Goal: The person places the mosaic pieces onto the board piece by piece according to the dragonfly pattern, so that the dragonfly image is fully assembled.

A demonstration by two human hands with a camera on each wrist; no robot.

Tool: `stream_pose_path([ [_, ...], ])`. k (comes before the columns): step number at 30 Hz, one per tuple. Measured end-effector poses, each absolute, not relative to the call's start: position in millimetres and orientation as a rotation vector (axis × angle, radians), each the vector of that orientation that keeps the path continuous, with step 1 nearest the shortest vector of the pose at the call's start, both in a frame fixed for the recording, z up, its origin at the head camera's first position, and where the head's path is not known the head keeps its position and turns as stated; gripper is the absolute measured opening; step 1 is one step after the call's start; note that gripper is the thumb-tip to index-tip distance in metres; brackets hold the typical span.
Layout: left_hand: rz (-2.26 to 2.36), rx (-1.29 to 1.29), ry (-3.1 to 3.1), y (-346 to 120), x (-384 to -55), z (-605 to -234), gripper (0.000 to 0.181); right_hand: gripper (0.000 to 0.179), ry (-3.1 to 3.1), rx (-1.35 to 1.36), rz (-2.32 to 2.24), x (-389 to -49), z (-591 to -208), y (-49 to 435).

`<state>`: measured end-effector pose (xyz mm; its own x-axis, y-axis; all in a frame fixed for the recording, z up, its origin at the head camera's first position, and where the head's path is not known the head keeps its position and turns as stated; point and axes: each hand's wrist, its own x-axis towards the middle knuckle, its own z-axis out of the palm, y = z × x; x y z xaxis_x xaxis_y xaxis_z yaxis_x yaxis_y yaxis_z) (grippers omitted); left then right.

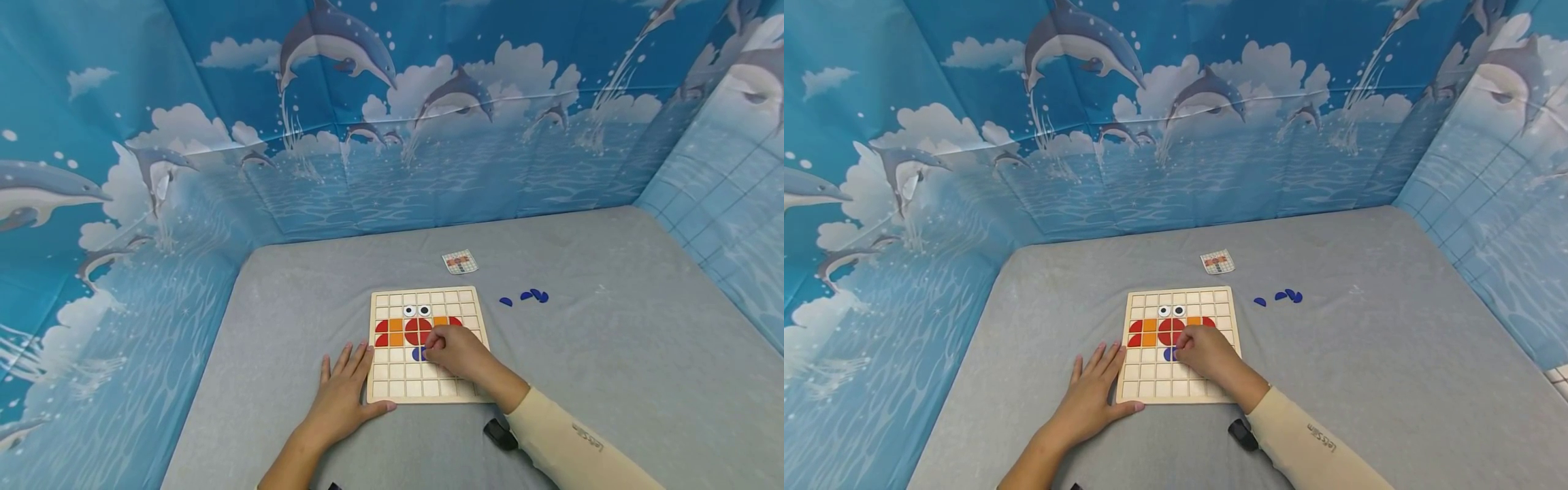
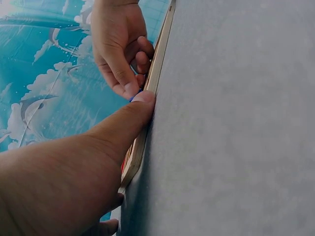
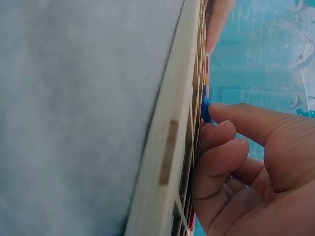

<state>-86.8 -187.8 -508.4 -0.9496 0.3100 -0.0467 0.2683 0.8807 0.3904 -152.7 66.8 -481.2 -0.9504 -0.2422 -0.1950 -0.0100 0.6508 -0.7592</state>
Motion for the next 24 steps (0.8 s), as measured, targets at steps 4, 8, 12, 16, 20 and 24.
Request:
stream_pose_path([
  [4,0.581,0.444,2.937,-187,-87,-508,0.106,0.015,2.614,-0.203,-1.189,-152,-481,65],
  [8,0.573,0.441,2.935,-187,-87,-508,0.106,0.016,2.62,-0.201,-1.196,-151,-480,65],
  [12,0.576,0.45,2.94,-187,-86,-507,0.106,0.013,2.598,-0.2,-1.22,-151,-478,67],
  [16,0.571,0.458,2.948,-187,-86,-507,0.106,0.007,2.603,-0.227,-1.26,-154,-477,72],
  [20,0.573,0.455,2.95,-187,-87,-507,0.106,0.008,2.579,-0.215,-1.348,-156,-472,78],
  [24,0.581,0.449,2.941,-187,-86,-507,0.107,0.015,2.562,-0.183,-1.424,-160,-469,87],
])
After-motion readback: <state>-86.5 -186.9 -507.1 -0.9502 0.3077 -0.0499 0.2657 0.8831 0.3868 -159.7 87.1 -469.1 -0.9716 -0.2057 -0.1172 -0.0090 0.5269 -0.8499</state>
